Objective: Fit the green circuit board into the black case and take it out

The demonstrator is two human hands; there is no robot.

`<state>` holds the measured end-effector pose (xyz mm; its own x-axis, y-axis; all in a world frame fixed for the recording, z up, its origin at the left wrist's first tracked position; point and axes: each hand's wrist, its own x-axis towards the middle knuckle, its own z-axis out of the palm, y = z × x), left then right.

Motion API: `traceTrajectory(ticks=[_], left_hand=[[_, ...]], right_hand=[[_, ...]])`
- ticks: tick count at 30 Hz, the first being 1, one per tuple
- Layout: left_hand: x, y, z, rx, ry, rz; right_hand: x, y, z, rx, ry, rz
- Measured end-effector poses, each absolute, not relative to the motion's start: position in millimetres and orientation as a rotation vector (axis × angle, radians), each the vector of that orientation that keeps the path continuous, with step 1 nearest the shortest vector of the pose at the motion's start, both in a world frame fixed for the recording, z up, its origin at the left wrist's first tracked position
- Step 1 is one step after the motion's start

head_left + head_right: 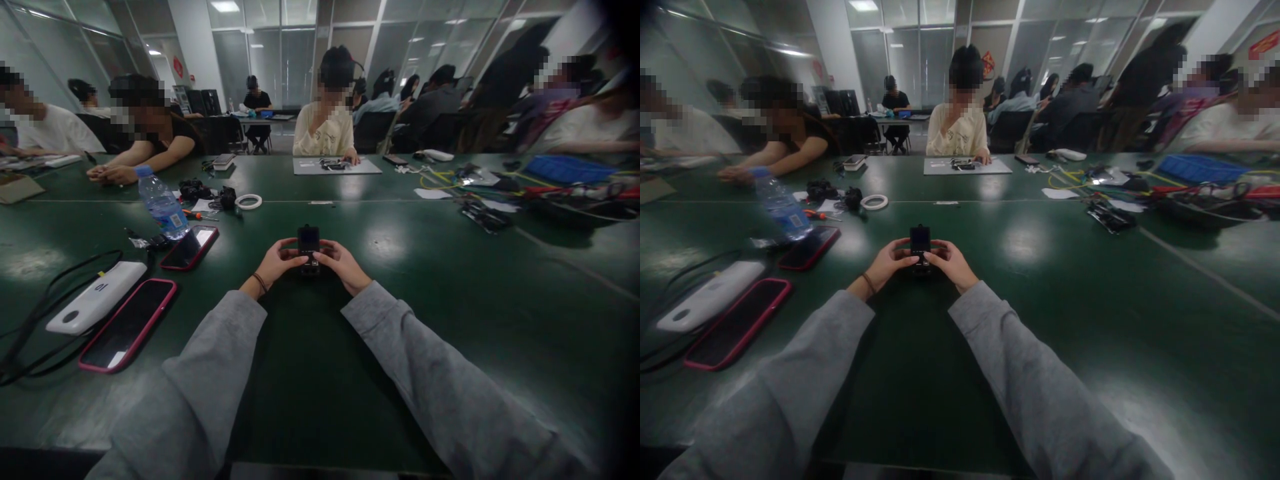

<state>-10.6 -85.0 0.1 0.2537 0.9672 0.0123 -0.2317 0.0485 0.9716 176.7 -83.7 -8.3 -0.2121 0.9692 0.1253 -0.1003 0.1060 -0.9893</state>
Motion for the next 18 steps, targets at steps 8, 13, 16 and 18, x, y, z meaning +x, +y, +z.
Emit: traceTrajectory(ticks=[8, 13, 16, 18], left_hand=[[-10.7, -82.6, -1.2, 1.169, 0.862, 1.103], [-10.4, -83.2, -2.1, 1.191, 0.858, 1.095], [-9.2, -83.7, -2.8, 1.195, 0.864, 1.113], [-8.2, -84.0, -3.0, 1.194, 0.872, 1.126]], right_hand=[[176.6, -84.5, -8.6, -0.939, -1.325, 1.323], [175.3, -86.5, -7.5, -0.933, -1.325, 1.311], [174.2, -86.8, -9.0, -0.935, -1.315, 1.283], [173.3, -86.5, -10.9, -0.941, -1.319, 1.265]])
